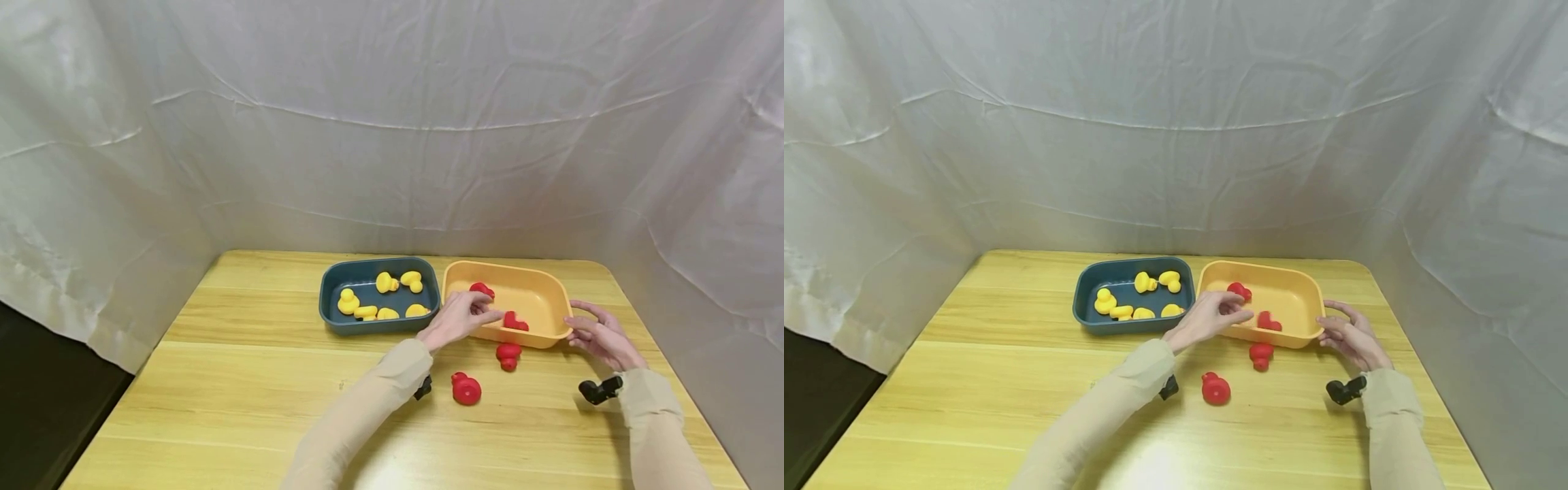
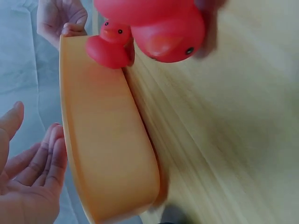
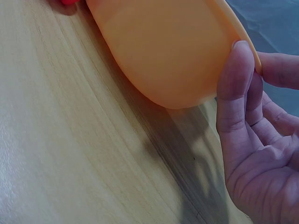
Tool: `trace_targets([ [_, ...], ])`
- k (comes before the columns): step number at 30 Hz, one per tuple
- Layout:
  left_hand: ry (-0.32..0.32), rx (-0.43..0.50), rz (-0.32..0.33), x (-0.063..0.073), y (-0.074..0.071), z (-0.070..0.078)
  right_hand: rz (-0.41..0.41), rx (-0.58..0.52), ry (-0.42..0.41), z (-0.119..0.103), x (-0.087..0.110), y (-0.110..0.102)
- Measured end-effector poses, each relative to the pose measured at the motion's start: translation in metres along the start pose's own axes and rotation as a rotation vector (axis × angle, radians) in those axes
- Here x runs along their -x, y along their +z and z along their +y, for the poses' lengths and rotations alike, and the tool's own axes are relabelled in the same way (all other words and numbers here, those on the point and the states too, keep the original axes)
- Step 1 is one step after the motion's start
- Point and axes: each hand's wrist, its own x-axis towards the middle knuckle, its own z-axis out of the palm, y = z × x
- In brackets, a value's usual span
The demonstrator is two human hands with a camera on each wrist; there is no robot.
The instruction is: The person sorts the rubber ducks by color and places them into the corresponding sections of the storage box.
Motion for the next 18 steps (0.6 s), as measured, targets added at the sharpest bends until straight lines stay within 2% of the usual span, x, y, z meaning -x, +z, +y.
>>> trace_targets([
  [5, 0.091, 0.074, -0.027, 0.021, -0.008, -0.005, -0.001, 0.0, 0.0, -0.001, 0.0, 0.0],
  [9, 0.152, 0.1, -0.086, 0.042, -0.014, -0.016, -0.005, 0.006, -0.008, -0.002, -0.001, 0.001],
  [13, 0.146, 0.095, -0.19, 0.059, -0.018, -0.03, -0.007, 0.005, -0.01, -0.001, 0.0, 0.001],
  [18, 0.11, 0.049, -0.3, 0.069, -0.021, -0.042, -0.009, -0.007, -0.006, 0.0, 0.0, 0.001],
])
